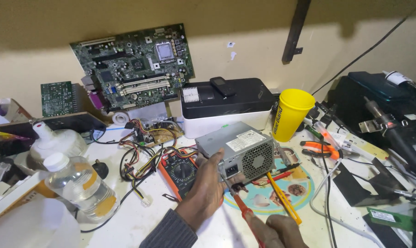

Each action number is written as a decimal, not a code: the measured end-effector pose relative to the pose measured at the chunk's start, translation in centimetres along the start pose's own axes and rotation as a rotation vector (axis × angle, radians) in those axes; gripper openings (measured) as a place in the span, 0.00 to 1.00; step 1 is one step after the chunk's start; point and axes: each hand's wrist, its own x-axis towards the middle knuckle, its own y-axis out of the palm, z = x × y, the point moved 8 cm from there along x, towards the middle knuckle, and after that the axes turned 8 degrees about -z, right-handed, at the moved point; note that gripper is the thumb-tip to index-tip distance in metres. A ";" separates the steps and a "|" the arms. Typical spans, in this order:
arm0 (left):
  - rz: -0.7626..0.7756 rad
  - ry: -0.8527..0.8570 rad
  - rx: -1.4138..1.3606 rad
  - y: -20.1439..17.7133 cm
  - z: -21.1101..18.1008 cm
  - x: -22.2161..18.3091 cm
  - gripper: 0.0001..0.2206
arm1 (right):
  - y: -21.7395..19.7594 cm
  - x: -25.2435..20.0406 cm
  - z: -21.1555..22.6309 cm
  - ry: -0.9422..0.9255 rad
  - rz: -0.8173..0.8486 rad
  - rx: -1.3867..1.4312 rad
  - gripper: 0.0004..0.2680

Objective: The person is disassembling a computer power supply unit by removing screws with a screwdriver and prying the casing open.

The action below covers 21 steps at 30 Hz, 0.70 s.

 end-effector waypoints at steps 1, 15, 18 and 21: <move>0.024 0.052 0.058 -0.1 -0.4 0.2 0.31 | -1.2 0.5 0.7 -0.006 -0.122 -0.153 0.09; -0.196 0.498 0.259 -5.9 -2.3 -3.5 0.06 | -3.3 4.0 5.7 -0.202 -0.395 -0.270 0.07; -0.165 0.530 0.321 -5.5 -2.0 -3.4 0.08 | -2.1 3.6 6.4 -0.370 -0.382 -0.587 0.08; -0.064 0.624 0.291 -4.8 -2.1 -3.6 0.10 | -1.9 3.7 9.0 -0.551 -0.390 -0.664 0.02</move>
